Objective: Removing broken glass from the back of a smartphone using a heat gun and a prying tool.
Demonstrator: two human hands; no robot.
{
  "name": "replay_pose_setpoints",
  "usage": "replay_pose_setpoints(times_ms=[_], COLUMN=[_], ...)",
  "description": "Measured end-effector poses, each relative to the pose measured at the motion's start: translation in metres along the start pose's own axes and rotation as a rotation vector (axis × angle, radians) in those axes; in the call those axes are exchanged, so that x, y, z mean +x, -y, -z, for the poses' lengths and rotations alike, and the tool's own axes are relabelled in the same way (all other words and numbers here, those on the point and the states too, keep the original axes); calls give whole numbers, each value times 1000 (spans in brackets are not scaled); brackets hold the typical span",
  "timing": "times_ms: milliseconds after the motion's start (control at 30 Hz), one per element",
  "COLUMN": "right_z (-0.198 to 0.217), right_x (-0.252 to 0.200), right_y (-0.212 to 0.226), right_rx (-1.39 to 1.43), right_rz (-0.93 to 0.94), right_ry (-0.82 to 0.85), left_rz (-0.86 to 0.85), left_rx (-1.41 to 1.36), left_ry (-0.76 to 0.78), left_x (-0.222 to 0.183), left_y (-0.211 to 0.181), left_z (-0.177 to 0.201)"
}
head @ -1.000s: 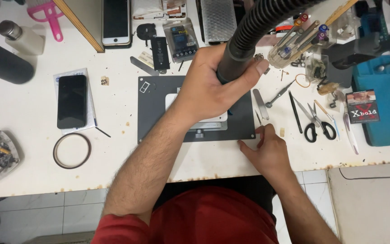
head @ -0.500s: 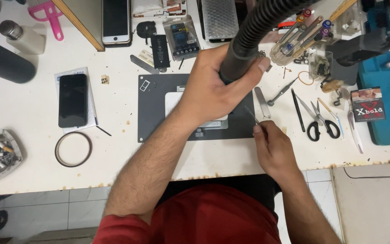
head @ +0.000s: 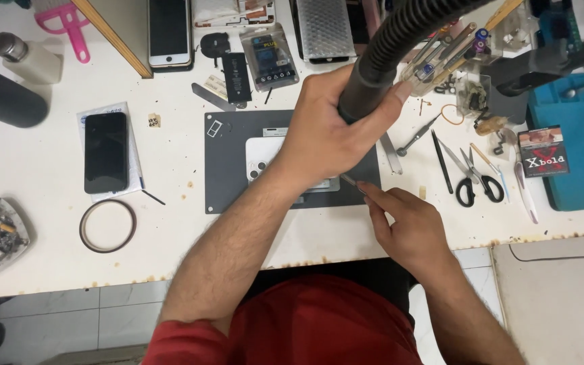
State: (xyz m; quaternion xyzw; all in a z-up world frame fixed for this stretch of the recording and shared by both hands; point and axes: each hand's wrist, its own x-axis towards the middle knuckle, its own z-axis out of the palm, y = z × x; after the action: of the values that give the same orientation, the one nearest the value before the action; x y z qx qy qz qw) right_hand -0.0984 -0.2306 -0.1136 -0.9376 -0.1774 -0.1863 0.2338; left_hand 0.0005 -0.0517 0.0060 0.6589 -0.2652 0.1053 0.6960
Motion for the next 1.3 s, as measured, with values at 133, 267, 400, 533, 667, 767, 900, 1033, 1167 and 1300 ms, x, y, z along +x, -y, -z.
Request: replay_pose_setpoints(times_ms=[133,267,400,533,667,767,900,1033,1167,1300], right_z=[-6,-10,-12,-13,-17,-17,-16,-19,-21,-14], right_x=[-1,-4,-2,2,0,1,3,3,4,12], right_y=[-3,-5,-10,-9,-8,-5,1,7,9,18], right_rx=[-41,-76,-181,-229,-229,-244,-319,-440,-530,-343], right_rz=[-5,-18,-6,-27,-26,-8,3,45,119,-145], right_ry=[-5,-37,-4,11,40,36,49,62,53,210], left_rz=[26,-11,1,-9,-3,-4,34,27,-37,-34], left_rx=[-27,13,10,12,10,7,1,1,4,13], left_ry=[-26,36,10,-4,-1,5,12,8,6,18], left_x=[0,-6,-3,-3,-5,-5,-6,-4,0,2], left_y=[13,-4,-3,-2,-1,0,1,5,16,20], left_z=[0,2,1,0,0,2,4,3,1,0])
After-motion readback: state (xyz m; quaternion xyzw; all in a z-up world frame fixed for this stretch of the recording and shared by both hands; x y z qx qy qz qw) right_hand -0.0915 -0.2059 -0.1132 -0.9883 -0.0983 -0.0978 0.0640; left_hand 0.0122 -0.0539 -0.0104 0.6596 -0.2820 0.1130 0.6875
